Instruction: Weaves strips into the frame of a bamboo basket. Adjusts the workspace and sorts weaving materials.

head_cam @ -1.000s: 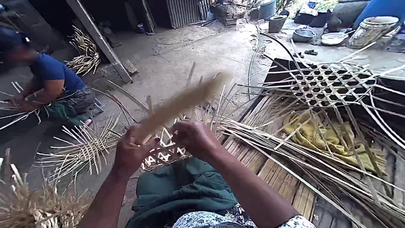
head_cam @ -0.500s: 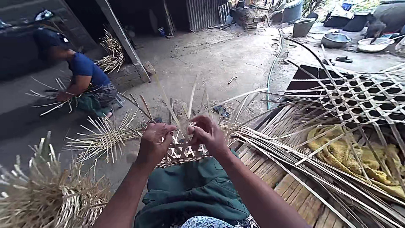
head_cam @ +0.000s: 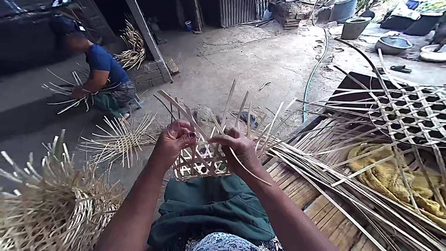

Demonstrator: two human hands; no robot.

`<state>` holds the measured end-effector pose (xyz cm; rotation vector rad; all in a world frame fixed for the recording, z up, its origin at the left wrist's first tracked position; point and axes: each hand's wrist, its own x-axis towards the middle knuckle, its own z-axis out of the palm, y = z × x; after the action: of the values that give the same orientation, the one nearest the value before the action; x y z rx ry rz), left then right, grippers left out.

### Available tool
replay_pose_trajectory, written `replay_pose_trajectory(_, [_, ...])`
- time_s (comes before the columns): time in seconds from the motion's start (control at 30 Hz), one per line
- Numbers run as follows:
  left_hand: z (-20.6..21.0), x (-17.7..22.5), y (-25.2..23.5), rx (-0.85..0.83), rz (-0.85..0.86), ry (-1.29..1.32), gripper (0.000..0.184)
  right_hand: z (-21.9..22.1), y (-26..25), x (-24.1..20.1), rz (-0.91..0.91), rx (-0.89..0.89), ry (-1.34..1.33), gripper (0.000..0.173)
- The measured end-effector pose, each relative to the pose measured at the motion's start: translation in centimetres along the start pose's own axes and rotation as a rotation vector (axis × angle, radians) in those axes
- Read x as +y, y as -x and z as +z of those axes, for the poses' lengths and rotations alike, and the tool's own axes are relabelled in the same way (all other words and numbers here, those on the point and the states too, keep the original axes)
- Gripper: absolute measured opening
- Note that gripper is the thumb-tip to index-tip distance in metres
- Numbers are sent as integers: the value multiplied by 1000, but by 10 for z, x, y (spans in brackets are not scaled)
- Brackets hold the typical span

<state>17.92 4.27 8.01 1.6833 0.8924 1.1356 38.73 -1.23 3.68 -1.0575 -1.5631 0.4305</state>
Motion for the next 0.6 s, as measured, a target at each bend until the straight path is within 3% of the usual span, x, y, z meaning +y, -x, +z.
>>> replay_pose_trajectory(0.1, [-2,-14,2,-57,132,130,24,-7,-1,-10,81,-73,129,34])
replay_pose_trajectory(0.17, [-1,-17,4,-35,190,61,21,-8,-4,-11,117,-105,168,38])
replay_pose_trajectory(0.27, [6,-6,10,129,354,-402,31,-5,-4,-7,127,-133,90,31])
replay_pose_trajectory(0.37, [15,6,7,-60,612,-836,49,0,-2,-3,118,-131,-94,20])
replay_pose_trajectory(0.43, [21,5,2,-191,662,-1006,51,5,0,-2,109,-68,-206,14])
replay_pose_trajectory(0.5, [18,9,-5,-208,683,-1021,41,4,0,-7,67,30,-129,16])
replay_pose_trajectory(0.6, [15,19,-2,-93,675,-862,23,-7,1,-23,-26,141,137,20])
